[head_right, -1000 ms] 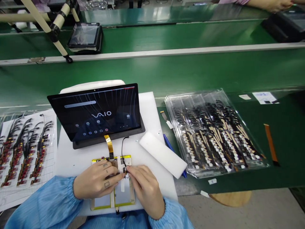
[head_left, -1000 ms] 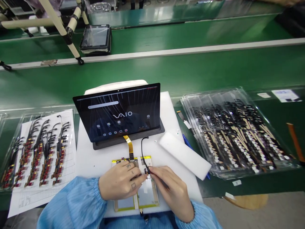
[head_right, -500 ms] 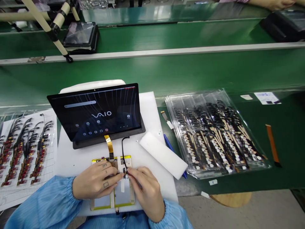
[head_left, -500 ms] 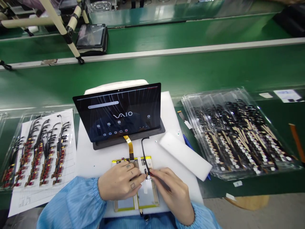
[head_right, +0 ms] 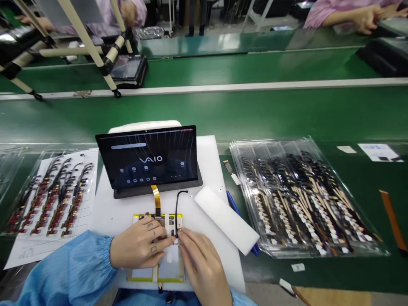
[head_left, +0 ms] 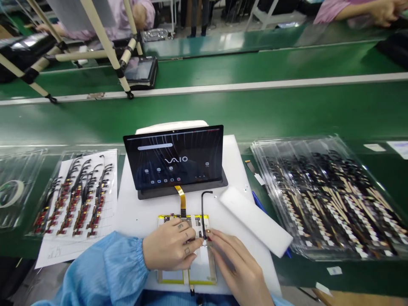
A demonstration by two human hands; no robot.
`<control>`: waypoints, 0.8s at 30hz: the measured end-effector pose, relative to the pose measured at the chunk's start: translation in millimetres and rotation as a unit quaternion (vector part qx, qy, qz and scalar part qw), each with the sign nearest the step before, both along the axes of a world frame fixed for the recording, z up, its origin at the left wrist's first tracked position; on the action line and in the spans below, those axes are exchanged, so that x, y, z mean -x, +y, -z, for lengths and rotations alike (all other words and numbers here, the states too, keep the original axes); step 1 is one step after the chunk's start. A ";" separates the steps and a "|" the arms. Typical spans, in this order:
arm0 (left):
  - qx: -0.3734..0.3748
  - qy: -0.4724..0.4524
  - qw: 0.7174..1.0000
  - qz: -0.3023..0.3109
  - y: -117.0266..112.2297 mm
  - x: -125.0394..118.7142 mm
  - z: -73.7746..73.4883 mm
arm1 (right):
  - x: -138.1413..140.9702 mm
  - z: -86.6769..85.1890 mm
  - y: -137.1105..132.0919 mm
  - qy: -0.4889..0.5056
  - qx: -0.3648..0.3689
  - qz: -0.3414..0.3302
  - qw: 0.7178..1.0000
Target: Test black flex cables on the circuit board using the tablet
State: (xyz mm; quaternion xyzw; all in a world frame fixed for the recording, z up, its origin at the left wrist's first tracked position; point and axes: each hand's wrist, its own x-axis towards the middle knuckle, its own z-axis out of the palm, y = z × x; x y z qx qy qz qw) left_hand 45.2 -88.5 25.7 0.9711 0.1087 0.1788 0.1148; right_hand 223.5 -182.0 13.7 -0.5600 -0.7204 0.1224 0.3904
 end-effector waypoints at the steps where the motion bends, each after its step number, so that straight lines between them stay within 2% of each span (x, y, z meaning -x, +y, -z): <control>1: 0.006 -0.012 1.000 -0.003 1.6 1.8 -0.6 | -4.6 -2.3 -1.0 -0.029 -0.022 0.010 0.999; 3: 0.000 -0.052 0.998 -0.029 5.7 6.7 -2.7 | -15.7 -5.5 -1.6 -0.094 -0.062 0.046 0.993; 6: -0.066 -0.080 0.982 -0.155 12.6 14.9 -5.5 | -31.5 -4.9 1.3 -0.211 -0.087 0.137 0.964; 9: -0.140 -0.026 0.943 -0.301 20.4 21.0 -3.6 | -40.8 2.3 5.5 -0.298 -0.061 0.219 0.927; 11: -0.169 0.013 0.922 -0.348 25.3 23.1 0.1 | -44.1 8.1 7.1 -0.317 -0.050 0.240 0.916; 15: -0.202 0.040 0.906 -0.371 28.9 23.7 3.1 | -51.0 14.5 6.9 -0.313 -0.077 0.237 0.917; 20: -0.192 -0.024 0.918 -0.346 22.0 22.4 -5.9 | -62.3 16.2 4.1 -0.301 -0.092 0.205 0.927; 24: -0.186 -0.025 0.921 -0.341 19.6 19.9 -9.2 | -63.2 15.5 4.6 -0.279 -0.093 0.203 0.934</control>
